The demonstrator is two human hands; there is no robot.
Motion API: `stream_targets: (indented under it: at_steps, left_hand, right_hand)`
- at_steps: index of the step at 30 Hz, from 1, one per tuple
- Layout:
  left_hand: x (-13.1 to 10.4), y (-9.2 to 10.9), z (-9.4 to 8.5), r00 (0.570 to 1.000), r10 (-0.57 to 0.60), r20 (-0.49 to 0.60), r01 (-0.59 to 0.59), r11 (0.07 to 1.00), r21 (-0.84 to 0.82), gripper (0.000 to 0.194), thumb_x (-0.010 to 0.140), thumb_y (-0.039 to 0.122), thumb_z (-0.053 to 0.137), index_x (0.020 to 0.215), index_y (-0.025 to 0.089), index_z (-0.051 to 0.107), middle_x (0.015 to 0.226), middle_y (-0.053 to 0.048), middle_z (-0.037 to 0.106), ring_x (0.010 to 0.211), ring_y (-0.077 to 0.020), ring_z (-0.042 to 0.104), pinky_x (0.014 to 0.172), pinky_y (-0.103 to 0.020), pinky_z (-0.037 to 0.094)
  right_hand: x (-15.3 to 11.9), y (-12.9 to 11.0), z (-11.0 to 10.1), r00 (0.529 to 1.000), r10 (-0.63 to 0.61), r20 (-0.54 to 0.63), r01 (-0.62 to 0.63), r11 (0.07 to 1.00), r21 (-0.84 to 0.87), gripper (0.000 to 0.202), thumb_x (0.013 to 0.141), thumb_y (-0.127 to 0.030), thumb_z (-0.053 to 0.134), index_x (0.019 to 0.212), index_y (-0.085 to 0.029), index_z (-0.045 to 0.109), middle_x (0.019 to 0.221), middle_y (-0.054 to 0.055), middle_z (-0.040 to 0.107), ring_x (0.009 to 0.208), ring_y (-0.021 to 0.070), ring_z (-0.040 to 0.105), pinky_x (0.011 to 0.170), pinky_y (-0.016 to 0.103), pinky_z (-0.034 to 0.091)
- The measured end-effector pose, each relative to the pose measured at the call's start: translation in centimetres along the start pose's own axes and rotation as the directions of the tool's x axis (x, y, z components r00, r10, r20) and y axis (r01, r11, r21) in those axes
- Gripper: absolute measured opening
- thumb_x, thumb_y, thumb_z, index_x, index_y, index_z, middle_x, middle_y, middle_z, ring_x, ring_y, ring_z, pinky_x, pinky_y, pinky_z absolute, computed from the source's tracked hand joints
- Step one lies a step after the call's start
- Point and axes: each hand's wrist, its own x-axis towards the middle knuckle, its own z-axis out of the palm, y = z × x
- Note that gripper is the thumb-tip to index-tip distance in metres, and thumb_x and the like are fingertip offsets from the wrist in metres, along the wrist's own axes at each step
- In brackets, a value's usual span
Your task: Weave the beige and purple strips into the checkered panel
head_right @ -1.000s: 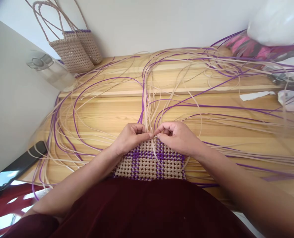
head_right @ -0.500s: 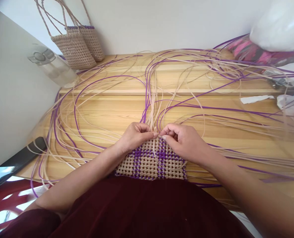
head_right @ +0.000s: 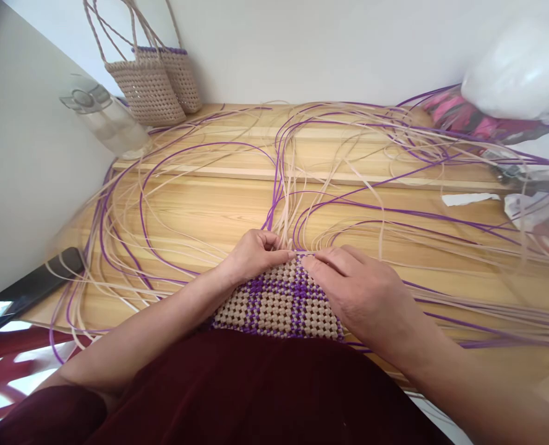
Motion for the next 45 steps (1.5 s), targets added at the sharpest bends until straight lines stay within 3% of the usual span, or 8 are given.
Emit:
stream_targets:
  at_steps: [4,16,18,23,29,36,40,45]
  left_hand:
    - [-0.1,0.1,-0.2,1.0,0.012,0.026,-0.011,1.0,-0.006,0.035,0.069,0.047,0.072,0.062,0.014,0.062,0.058,0.002,0.053,0.056,-0.0093,0.043,0.053,-0.023,0.032]
    - [-0.4,0.4,-0.4,0.998,-0.021,0.053,0.027,0.994,-0.108,0.041,0.072,0.051,0.071,0.059,0.015,0.057,0.052,0.005,0.038,0.05,-0.0064,0.029,0.048,-0.025,0.018]
    - [-0.3,0.5,-0.3,0.998,-0.047,0.049,0.052,0.991,-0.125,0.04,0.067,0.049,0.076,0.059,0.014,0.058,0.052,0.005,0.042,0.051,-0.0065,0.031,0.048,-0.025,0.02]
    - [-0.1,0.5,-0.1,0.995,-0.082,0.052,0.091,0.979,-0.184,0.037,0.064,0.046,0.079,0.06,0.013,0.062,0.055,0.003,0.051,0.051,-0.0066,0.036,0.05,-0.024,0.026]
    - [0.0,0.3,-0.1,0.995,-0.093,0.039,0.099,0.973,-0.206,0.04,0.062,0.045,0.081,0.056,0.014,0.057,0.052,0.004,0.048,0.05,-0.0059,0.036,0.049,-0.023,0.025]
    - [0.0,-0.1,0.0,0.999,-0.043,0.024,0.047,0.982,-0.185,0.036,0.065,0.043,0.078,0.058,0.014,0.057,0.053,0.005,0.048,0.05,-0.0061,0.037,0.048,-0.022,0.025]
    - [-0.1,-0.3,0.0,0.999,-0.022,0.029,0.028,0.979,-0.2,0.037,0.064,0.044,0.079,0.059,0.014,0.058,0.053,0.006,0.044,0.05,-0.0053,0.033,0.048,-0.023,0.022]
    - [-0.2,-0.2,0.0,0.999,-0.011,0.031,0.018,0.973,-0.23,0.038,0.064,0.046,0.08,0.063,0.012,0.063,0.053,0.005,0.046,0.05,-0.0051,0.033,0.048,-0.022,0.023]
  right_hand:
    - [2.2,1.3,-0.4,0.969,0.003,0.248,-0.057,0.976,0.209,0.022,0.094,-0.025,0.046,0.089,-0.021,0.068,0.08,0.005,0.066,0.072,0.0163,0.057,0.066,0.031,0.04]
    - [7.1,4.5,2.6,0.858,0.16,0.488,-0.332,0.898,0.289,0.02,0.087,-0.029,0.052,0.078,-0.022,0.068,0.062,-0.003,0.063,0.055,0.0113,0.051,0.056,0.027,0.032]
    - [7.1,4.5,2.6,0.894,0.119,0.432,-0.257,0.925,0.278,0.019,0.087,-0.028,0.053,0.079,-0.022,0.069,0.069,-0.001,0.067,0.063,0.0137,0.057,0.062,0.029,0.037]
    - [5.7,4.8,2.2,0.996,0.042,-0.081,-0.039,0.998,0.039,0.018,0.091,-0.026,0.056,0.089,-0.022,0.074,0.102,0.006,0.071,0.099,0.0242,0.059,0.092,0.041,0.038]
    - [2.0,5.4,1.5,0.98,0.053,0.192,-0.089,0.979,0.185,0.025,0.095,-0.031,0.05,0.088,-0.02,0.071,0.089,0.006,0.071,0.086,0.0203,0.062,0.081,0.035,0.045]
    - [2.8,2.4,-0.8,0.894,0.167,0.417,-0.41,0.68,0.608,0.017,0.091,-0.036,0.055,0.094,-0.021,0.063,0.103,0.006,0.069,0.071,0.0129,0.058,0.061,0.026,0.045]
    - [4.5,2.4,1.5,0.881,0.265,0.391,-0.471,0.423,0.775,0.021,0.088,-0.04,0.059,0.087,-0.019,0.06,0.082,0.003,0.065,0.067,0.0119,0.055,0.06,0.025,0.043]
    - [4.9,3.2,3.6,0.791,0.41,0.453,-0.591,0.323,0.739,0.023,0.08,-0.038,0.068,0.085,-0.017,0.062,0.066,0.0,0.063,0.056,0.0087,0.049,0.053,0.022,0.038]
